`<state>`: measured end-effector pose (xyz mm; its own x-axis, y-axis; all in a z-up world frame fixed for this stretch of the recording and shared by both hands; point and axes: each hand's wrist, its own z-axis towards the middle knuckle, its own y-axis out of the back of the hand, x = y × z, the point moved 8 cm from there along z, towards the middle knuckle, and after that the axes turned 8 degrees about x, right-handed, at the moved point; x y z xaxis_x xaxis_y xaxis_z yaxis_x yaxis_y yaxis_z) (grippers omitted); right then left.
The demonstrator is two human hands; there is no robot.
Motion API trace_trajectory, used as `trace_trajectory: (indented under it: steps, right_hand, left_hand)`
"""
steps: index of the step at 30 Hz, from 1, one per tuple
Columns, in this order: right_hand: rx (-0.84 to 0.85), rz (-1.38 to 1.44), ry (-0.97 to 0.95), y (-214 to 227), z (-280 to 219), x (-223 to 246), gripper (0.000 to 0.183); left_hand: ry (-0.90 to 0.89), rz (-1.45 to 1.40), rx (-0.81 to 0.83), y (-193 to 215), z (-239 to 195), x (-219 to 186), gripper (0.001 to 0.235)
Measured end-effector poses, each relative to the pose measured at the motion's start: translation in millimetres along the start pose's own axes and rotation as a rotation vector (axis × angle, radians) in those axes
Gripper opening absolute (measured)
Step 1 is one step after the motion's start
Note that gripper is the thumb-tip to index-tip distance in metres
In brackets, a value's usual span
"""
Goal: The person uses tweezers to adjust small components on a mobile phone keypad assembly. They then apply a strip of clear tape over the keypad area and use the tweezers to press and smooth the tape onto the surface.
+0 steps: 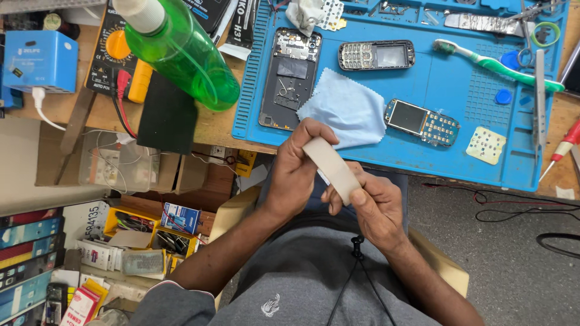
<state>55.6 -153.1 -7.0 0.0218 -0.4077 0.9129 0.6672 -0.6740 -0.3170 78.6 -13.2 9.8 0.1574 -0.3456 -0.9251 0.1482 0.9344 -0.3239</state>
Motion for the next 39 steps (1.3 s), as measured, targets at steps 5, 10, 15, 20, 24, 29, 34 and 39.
trace_trajectory:
  steps: [5, 10, 15, 20, 24, 29, 34, 39]
  right_hand:
    - [-0.048, 0.007, -0.098, 4.9, -3.3, -6.1, 0.038]
    - [-0.006, -0.033, -0.056, -1.5, -0.3, -4.1, 0.039]
    - [-0.018, -0.004, -0.04, -2.1, 2.6, -7.7, 0.037]
    - [-0.039, 0.021, -0.096, 1.1, 3.7, -7.7, 0.036]
    - [-0.192, -0.069, -0.151, 9.8, 6.5, -0.2, 0.032]
    - [-0.166, -0.516, 0.047, -0.1, 20.0, 48.5, 0.048]
    - [-0.04, -0.97, -0.001, -10.8, 31.2, 70.1, 0.052]
    - [0.036, -1.156, 0.054, -16.2, 32.3, 80.1, 0.046]
  left_hand:
    - [-0.355, 0.732, 0.116, -10.8, -7.3, -43.3, 0.032]
    - [-0.178, 0.499, 0.092, -2.5, -4.1, -28.3, 0.035]
    - [-0.11, 0.318, 0.01, 8.7, -3.3, -16.2, 0.034]
    - [-0.198, 0.568, 0.055, 3.7, -6.6, -31.2, 0.036]
    - [-0.206, 0.643, 0.067, -0.7, -6.7, -34.9, 0.03]
    - [-0.184, 0.701, 0.05, 1.4, -6.0, -34.7, 0.034]
    - [-0.209, 0.727, 0.061, -0.6, -4.0, -35.2, 0.032]
    - [-0.18, 0.786, 0.104, -0.7, -2.4, -34.2, 0.034]
